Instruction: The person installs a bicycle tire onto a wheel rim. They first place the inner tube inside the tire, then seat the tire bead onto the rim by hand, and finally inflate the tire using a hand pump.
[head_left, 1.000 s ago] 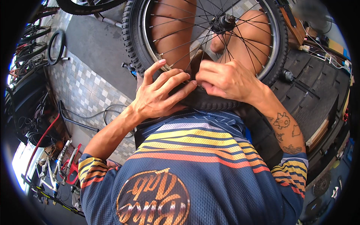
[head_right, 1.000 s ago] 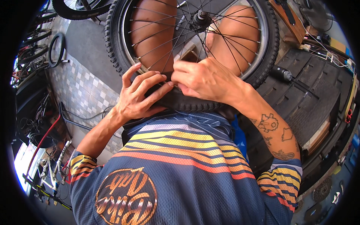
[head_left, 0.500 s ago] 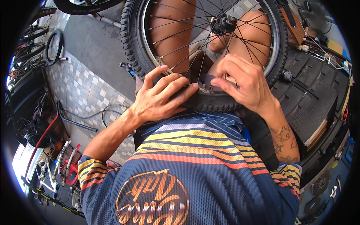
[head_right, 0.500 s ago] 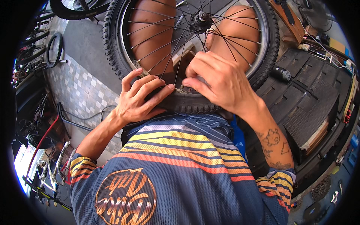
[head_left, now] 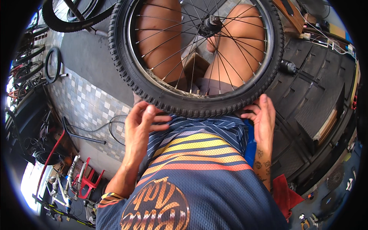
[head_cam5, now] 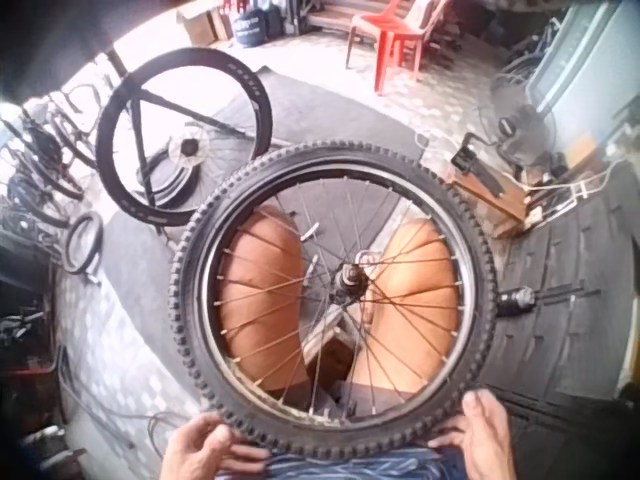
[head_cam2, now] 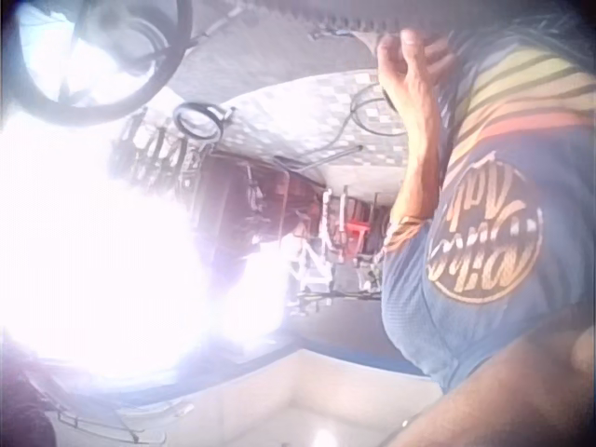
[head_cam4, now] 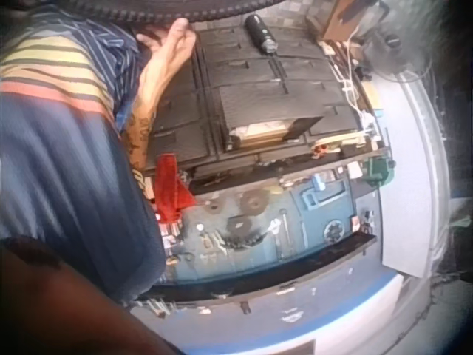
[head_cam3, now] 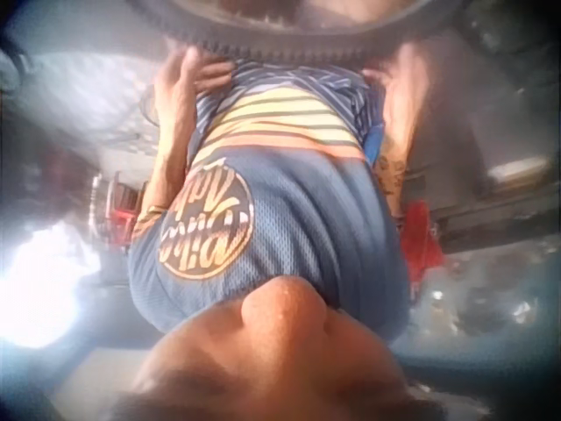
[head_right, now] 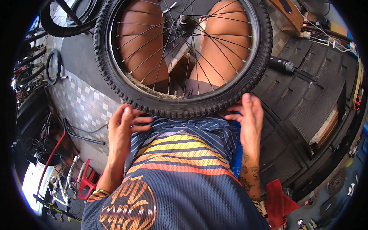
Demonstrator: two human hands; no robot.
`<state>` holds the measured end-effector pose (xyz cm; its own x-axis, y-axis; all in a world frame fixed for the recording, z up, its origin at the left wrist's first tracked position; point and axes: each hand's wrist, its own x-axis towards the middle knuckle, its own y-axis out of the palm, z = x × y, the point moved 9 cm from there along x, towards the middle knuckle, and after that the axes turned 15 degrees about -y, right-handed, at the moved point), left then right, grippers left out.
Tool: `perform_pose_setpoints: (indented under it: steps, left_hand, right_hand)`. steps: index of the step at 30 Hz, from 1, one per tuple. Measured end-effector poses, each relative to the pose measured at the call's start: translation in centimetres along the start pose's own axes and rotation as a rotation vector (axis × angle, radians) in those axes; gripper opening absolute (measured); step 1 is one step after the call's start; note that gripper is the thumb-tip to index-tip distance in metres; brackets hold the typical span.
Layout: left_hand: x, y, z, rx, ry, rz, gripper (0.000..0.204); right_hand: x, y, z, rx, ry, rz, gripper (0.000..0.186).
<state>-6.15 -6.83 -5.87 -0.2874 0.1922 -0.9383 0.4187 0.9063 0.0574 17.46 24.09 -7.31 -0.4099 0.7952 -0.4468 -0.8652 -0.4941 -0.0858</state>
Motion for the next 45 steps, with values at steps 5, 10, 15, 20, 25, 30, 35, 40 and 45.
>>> perform_pose_setpoints:
  steps: [5, 10, 15, 20, 25, 30, 35, 40, 45]
  left_hand:
    - [2.0, 3.0, -0.6, -0.202, -0.031, -0.003, 0.044]
    - [2.3, 4.6, -1.1, -0.314, -0.022, 0.105, 0.036]
    - [2.5, 5.7, -0.3, -0.303, 0.023, 0.228, 0.038]
    - [3.1, 5.4, -0.1, -0.358, 0.127, 0.317, 0.046]
    - [3.5, 4.8, 0.2, -0.351, 0.177, 0.333, 0.049]
    - [3.4, 5.0, 0.5, -0.328, 0.118, 0.334, 0.061]
    - [1.6, 7.0, 0.1, -0.378, 0.029, 0.491, 0.069]
    - [0.5, 8.1, -0.9, -0.327, 0.036, 0.485, 0.078]
    - [-0.9, 9.1, -0.2, -0.265, 0.072, 0.434, 0.08]
  right_hand:
    - [0.0, 1.8, 0.1, -0.087, -0.073, 0.065, 0.045]
    - [-1.1, 3.8, 0.6, 0.107, -0.007, -0.006, 0.058]
    - [-2.4, 6.0, 0.4, 0.275, -0.003, -0.074, 0.067]
    - [-1.1, 6.4, -1.0, 0.419, -0.051, -0.106, 0.056]
    - [-0.9, 7.1, -1.1, 0.628, -0.127, -0.008, 0.049]
    - [-1.0, 6.5, -2.0, 0.721, -0.196, 0.009, 0.056]
    - [-1.1, 6.2, -4.8, 0.935, -0.152, 0.1, 0.06]
    - [-1.4, 5.8, -3.9, 0.927, -0.117, 0.099, 0.056]
    - [-4.2, 5.9, -0.6, 0.548, -0.006, -0.045, 0.062]
